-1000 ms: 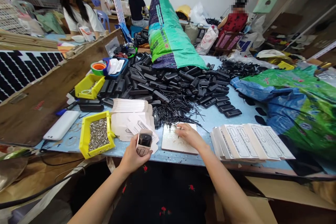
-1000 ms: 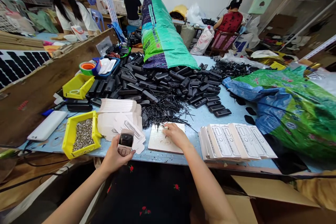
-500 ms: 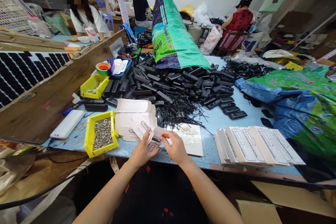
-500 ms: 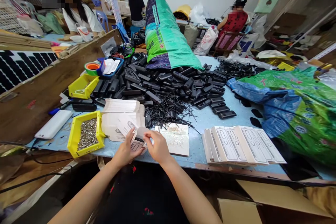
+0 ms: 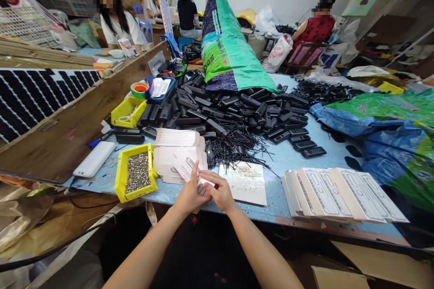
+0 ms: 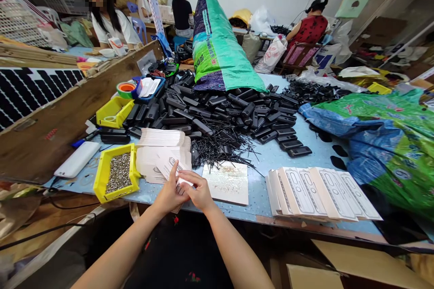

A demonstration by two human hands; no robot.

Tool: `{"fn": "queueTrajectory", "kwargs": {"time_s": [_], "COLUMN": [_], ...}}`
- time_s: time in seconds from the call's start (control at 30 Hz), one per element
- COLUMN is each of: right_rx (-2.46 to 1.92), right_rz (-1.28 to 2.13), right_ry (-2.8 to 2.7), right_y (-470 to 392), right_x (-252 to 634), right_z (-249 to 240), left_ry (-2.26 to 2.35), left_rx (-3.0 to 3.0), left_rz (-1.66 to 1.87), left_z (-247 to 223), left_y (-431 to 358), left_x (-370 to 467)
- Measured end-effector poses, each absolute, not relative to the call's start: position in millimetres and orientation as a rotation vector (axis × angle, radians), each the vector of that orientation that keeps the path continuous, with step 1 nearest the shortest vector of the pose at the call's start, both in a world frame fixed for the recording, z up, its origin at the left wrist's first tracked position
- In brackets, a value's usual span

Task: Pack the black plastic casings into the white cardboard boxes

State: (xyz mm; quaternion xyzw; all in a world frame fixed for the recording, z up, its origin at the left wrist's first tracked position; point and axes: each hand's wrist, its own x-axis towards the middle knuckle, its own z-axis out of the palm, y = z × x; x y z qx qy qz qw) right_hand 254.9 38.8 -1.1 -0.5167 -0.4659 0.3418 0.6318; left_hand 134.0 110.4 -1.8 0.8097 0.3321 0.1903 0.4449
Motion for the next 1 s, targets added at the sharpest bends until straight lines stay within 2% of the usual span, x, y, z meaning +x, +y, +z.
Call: {"fn": "queueTrajectory", "kwargs": {"time_s": [0.43, 0.6, 0.7, 0.8, 0.87, 0.93, 1.0], "right_rx": [-1.275, -1.569, -1.653, -1.818, -2.114, -2.446, -2.629], "right_rz": [0.375, 0.519, 0.542, 0.22, -0.127, -0.358, -0.47], "right_ry": [-1.361, -1.45, -1.369, -1.227, -1.028, -0.909, -0.84], "right_y": [34, 17, -13, -67, -109, -141, -150], "right_x": [256, 243, 248, 301, 357, 408, 439], "right_z": [5, 9, 24, 56, 79, 96, 100], "left_ry": [0.801, 0.966, 0.831, 0.757, 1.055, 1.438, 1.489], "left_rx": [2.028, 1.894, 1.754, 1.881, 2.081, 2.283, 2.497], "left_rz": [0.437, 0.631, 0.636, 0.716, 0.893, 0.72, 0.423], "left_z": [-7, 6, 22, 38, 42, 37, 25], "left_y": [119, 106, 93, 116, 156, 200, 235], "left_x": [129, 139, 133, 106, 77, 46, 20]}}
